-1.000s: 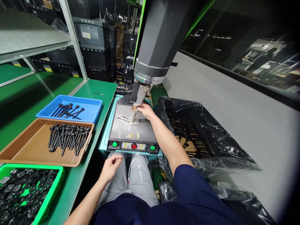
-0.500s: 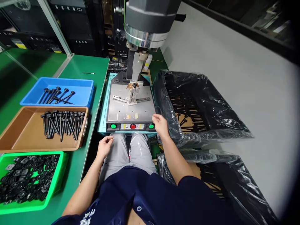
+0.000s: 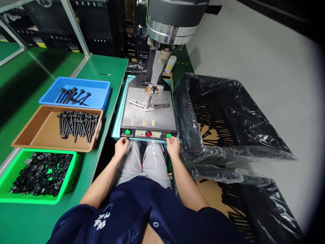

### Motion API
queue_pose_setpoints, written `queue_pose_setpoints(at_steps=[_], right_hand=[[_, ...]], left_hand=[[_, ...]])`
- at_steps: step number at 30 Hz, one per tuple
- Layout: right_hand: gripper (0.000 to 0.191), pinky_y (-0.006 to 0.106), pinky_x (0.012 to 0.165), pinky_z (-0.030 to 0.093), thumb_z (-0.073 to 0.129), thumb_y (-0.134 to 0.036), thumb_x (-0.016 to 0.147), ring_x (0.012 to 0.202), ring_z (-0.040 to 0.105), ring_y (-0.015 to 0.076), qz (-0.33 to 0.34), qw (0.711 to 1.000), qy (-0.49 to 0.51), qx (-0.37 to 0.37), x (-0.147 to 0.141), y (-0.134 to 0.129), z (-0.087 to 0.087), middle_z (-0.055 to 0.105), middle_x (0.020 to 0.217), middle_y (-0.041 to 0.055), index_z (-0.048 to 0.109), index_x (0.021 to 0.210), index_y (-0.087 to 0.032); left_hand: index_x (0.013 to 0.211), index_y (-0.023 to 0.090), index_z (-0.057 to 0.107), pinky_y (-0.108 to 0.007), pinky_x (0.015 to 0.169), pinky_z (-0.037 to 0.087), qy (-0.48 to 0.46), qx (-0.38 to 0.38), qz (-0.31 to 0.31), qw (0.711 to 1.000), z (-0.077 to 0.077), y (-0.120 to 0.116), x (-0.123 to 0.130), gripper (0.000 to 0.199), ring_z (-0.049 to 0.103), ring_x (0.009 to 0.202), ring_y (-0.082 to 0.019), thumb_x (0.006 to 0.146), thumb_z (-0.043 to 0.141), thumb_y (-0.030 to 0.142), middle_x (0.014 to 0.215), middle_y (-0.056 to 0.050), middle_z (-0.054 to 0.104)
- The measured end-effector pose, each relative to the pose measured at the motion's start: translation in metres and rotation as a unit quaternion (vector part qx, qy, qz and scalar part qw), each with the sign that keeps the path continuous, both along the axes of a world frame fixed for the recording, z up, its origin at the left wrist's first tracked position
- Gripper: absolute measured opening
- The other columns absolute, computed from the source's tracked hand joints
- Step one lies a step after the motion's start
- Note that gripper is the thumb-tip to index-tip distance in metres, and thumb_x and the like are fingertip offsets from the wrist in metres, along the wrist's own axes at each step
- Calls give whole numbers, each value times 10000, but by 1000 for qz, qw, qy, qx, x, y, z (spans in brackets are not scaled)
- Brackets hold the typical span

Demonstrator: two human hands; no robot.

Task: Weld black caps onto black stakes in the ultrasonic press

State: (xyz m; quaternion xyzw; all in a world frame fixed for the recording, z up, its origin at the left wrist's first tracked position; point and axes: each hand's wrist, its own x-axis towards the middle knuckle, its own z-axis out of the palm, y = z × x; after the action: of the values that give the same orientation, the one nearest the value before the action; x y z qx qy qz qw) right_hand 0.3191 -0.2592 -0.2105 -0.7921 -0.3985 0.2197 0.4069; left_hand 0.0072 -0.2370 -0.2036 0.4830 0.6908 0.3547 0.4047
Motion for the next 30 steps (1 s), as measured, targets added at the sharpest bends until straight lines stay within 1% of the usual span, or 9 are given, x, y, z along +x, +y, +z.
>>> queue_pose_setpoints(at_steps=[3,5,9,12,16,18,24,27,30], right_hand=[[396,390,835,492,583,-434,763,850,670,246,-12,1000,14,-14,0,1,4,708,973,135,601,1041,-152],[380,387,825,488,588,-430,767,822,656,241,-5,1000,-25,-11,2,0,10,704,917,109,613,1029,-158],[305,379,876,464,531,-366,837,864,627,233,27,988,-132,68,7,14,31,664,967,123,651,1017,-152],[288,376,915,446,490,-300,875,936,609,247,54,980,-178,70,11,47,53,650,983,134,674,1032,-145],[316,368,931,440,466,-271,911,1057,577,270,77,973,-212,-43,12,104,78,641,1092,141,679,1122,-171],[326,378,926,446,487,-290,916,1089,570,283,87,968,-217,-90,10,127,85,631,1144,143,674,1163,-191],[199,428,890,465,616,-240,823,1087,585,320,103,965,-208,-120,2,165,85,653,1139,144,746,971,-212],[145,407,825,489,616,-176,778,974,639,295,105,969,-181,-132,2,173,81,709,977,104,746,807,-232],[116,372,782,493,632,-144,718,879,664,277,113,974,-153,-122,6,175,79,720,827,81,717,707,-222]], left_hand=[[1019,156,689,-346,865,481,56,49,-18,997,16,3,3,288,672,863,-222,803,607,327,914,-86,735],[1030,169,685,-329,843,493,80,88,-28,992,25,10,4,289,677,862,-211,826,574,339,946,-75,736],[1031,166,689,-321,851,498,114,137,-30,984,42,43,5,296,677,889,-205,848,536,342,975,-80,733],[1056,156,694,-331,883,482,181,138,-42,973,59,79,9,314,663,944,-224,852,527,329,1017,-101,722],[1135,167,681,-351,897,465,284,72,-81,953,80,122,18,362,624,1058,-269,853,527,334,1129,-137,680],[1094,174,702,-365,883,465,303,54,-90,947,87,136,23,349,611,1075,-297,829,563,354,1161,-160,652],[852,206,733,-342,795,472,283,26,-92,954,90,157,30,164,632,983,-286,728,673,293,1082,-140,669],[692,199,688,-313,727,465,252,-1,-93,963,90,164,30,43,650,850,-250,679,701,239,874,-102,703],[632,197,642,-301,702,449,218,-7,-87,972,90,166,28,64,643,789,-231,647,705,196,779,-82,696]])
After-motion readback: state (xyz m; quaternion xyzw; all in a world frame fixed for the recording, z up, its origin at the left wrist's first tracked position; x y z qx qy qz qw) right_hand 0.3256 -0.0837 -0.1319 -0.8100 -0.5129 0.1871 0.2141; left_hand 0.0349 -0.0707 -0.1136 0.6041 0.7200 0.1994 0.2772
